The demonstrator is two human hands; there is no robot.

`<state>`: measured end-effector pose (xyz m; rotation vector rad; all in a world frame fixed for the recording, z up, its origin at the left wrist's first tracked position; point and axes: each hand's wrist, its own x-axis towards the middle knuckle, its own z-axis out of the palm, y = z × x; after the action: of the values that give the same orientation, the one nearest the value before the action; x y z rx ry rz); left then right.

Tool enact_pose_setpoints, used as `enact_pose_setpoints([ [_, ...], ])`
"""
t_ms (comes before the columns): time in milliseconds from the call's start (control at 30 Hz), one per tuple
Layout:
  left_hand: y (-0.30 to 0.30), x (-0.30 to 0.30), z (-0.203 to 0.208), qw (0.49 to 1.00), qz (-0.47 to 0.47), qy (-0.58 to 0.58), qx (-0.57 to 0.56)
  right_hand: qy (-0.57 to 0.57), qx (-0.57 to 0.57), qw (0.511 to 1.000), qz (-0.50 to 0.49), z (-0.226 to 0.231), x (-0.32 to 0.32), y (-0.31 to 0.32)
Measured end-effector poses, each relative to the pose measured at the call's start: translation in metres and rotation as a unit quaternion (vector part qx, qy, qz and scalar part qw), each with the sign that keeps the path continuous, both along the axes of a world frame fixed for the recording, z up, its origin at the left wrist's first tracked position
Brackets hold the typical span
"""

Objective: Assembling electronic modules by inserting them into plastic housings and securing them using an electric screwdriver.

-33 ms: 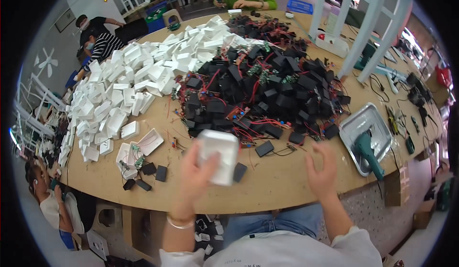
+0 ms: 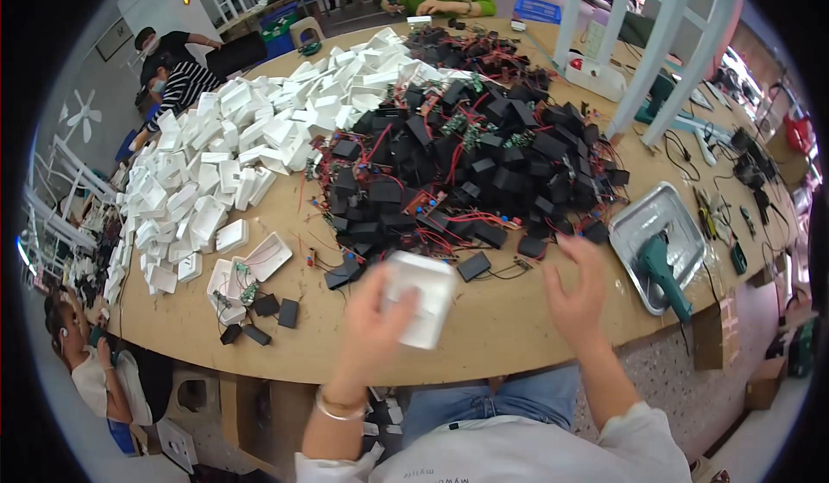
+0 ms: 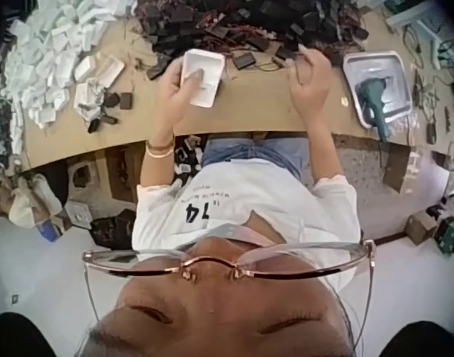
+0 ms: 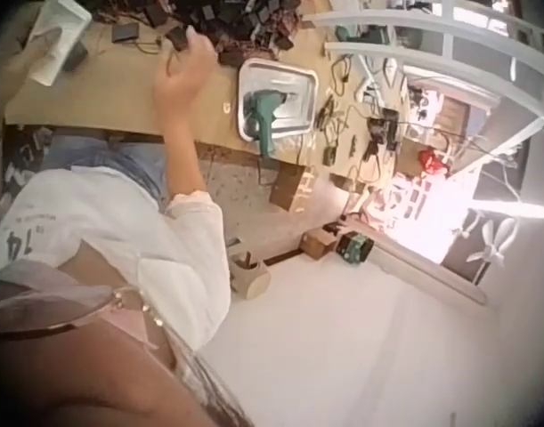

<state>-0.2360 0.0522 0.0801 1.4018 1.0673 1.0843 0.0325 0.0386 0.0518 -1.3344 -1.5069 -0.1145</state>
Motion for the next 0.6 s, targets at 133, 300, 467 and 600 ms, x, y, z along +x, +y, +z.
enact_pose_setpoints([
  [133, -0.021, 0.054, -0.041, 0.956, -0.02, 0.24, 0.165, -0.178, -0.026, 0.982, 0.049, 0.03, -0.015, 0.058],
  [300, -0.024, 0.079, -0.066, 0.945, 0.009, 0.289, 0.151, -0.141, -0.24, 0.955, 0.101, 0.024, -0.005, 0.08],
  [467, -0.024, 0.076, -0.068, 0.966, -0.006, 0.223, 0.133, 0.301, -0.084, 0.939, 0.143, 0.019, 0.034, 0.079],
  [600, -0.016, 0.077, -0.069, 0.998, -0.003, 0.055, -0.019, 0.456, -0.052, 0.879, 0.133, 0.046, 0.054, 0.067],
])
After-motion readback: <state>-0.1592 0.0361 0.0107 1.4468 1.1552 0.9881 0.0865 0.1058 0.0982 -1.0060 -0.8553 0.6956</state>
